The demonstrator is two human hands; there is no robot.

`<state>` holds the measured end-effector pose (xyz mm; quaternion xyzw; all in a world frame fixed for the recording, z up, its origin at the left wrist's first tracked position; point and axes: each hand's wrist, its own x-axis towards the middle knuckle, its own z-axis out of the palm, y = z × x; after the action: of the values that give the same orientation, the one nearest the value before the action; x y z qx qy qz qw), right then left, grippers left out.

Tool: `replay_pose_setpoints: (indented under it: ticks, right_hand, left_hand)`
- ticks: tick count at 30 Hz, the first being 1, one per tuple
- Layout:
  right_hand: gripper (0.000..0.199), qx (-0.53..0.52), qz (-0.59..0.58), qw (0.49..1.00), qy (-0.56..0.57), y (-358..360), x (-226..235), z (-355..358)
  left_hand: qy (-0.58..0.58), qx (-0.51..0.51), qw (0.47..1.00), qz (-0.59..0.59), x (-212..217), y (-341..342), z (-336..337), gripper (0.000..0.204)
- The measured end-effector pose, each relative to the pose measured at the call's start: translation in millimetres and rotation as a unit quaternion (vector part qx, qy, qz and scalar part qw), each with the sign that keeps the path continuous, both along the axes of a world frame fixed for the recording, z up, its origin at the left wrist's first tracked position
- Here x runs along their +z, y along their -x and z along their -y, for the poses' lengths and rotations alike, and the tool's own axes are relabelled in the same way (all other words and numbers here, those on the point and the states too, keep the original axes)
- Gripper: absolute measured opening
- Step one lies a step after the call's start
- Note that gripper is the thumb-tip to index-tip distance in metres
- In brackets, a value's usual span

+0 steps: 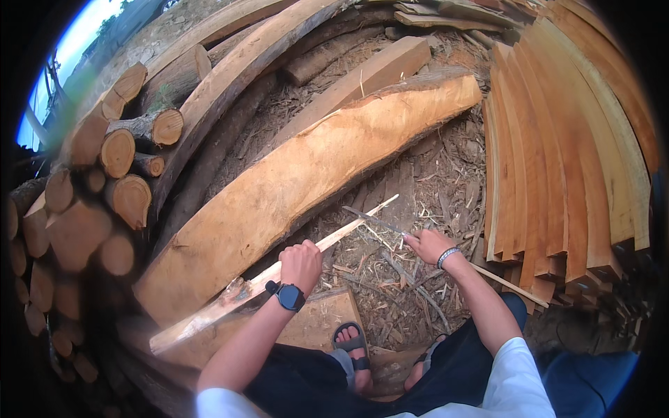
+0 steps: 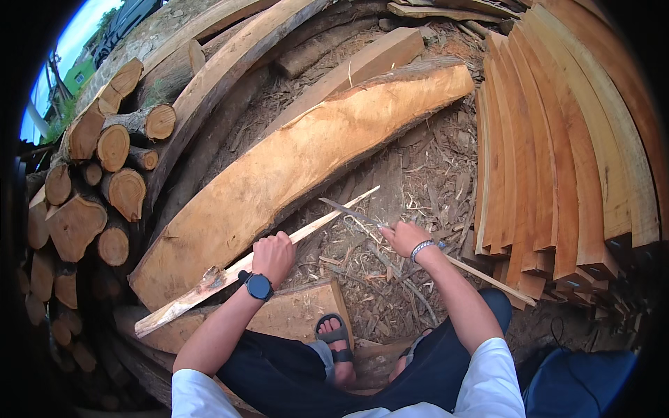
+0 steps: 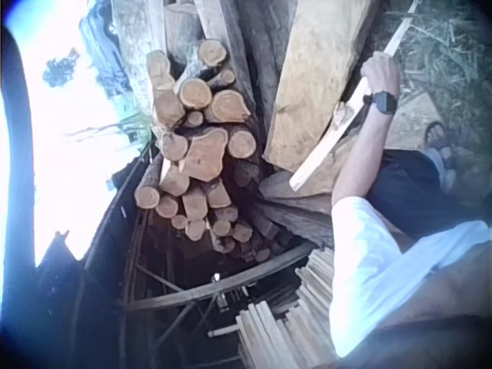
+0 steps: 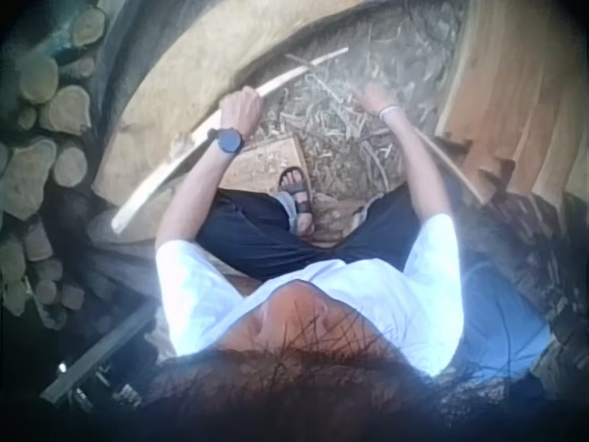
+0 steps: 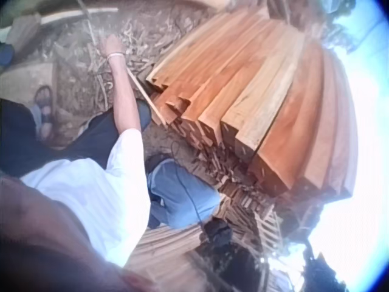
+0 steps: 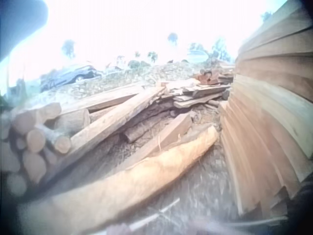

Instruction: The person shapes a thin wooden strip by shaving it with a small saw while sitting among piles of logs and lumber.

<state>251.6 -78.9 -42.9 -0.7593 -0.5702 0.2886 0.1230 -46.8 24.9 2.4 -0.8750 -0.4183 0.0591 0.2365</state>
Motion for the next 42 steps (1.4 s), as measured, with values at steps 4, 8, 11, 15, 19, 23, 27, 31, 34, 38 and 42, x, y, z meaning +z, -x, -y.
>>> replay_pose_setpoints:
  ticks: [4, 8, 11, 15, 19, 23, 27, 31, 34, 38, 42]
  right_hand:
    - [0.056, 0.002, 0.013, 1.0, 0.003, 5, -22, 8]
    - [0.058, 0.021, -0.006, 1.0, -0.013, 12, -14, 7]
    - [0.055, -0.054, 0.02, 0.998, 0.038, -4, -6, 1]
    - [0.054, 0.048, -0.015, 0.998, -0.041, 22, -15, 14]
    - [0.054, -0.073, 0.047, 0.995, 0.043, -10, -1, -3]
    - [0.056, 0.054, -0.03, 0.997, -0.036, 17, -20, 11]
    - [0.057, -0.044, 0.016, 0.998, 0.032, -12, -14, -5]
    - [0.056, 0.007, -0.004, 1.0, -0.029, 16, -16, 11]
    - [0.056, 0.015, -0.024, 1.0, 0.005, 12, -11, 6]
    - [0.056, -0.039, 0.04, 0.998, 0.036, -12, -20, 3]
    - [0.053, 0.038, 0.018, 0.999, 0.022, 36, 8, 11]
  left_hand:
    - [0.001, 0.007, 1.0, -0.021, 2, -6, 8, 0.016]
    - [-0.019, 0.001, 0.999, -0.043, 0, -3, 8, 0.016]
    - [-0.025, 0.002, 0.999, -0.026, 9, -8, 12, 0.015]
    - [-0.023, 0.017, 0.999, -0.032, 5, -5, 9, 0.019]
    - [-0.015, 0.018, 1.0, -0.014, 7, -5, 8, 0.023]
    - [-0.022, 0.024, 0.999, -0.008, 5, -6, 6, 0.024]
    - [0.015, 0.018, 1.0, 0.016, 7, -5, 6, 0.024]
    - [-0.015, 0.03, 0.999, -0.005, 4, -4, 7, 0.023]
    - [-0.025, 0.029, 0.999, -0.03, -1, -1, 7, 0.02]
    - [-0.035, 0.016, 0.998, -0.049, 2, -11, 15, 0.016]
    - [-0.055, 0.025, 0.996, -0.061, -1, -5, 11, 0.016]
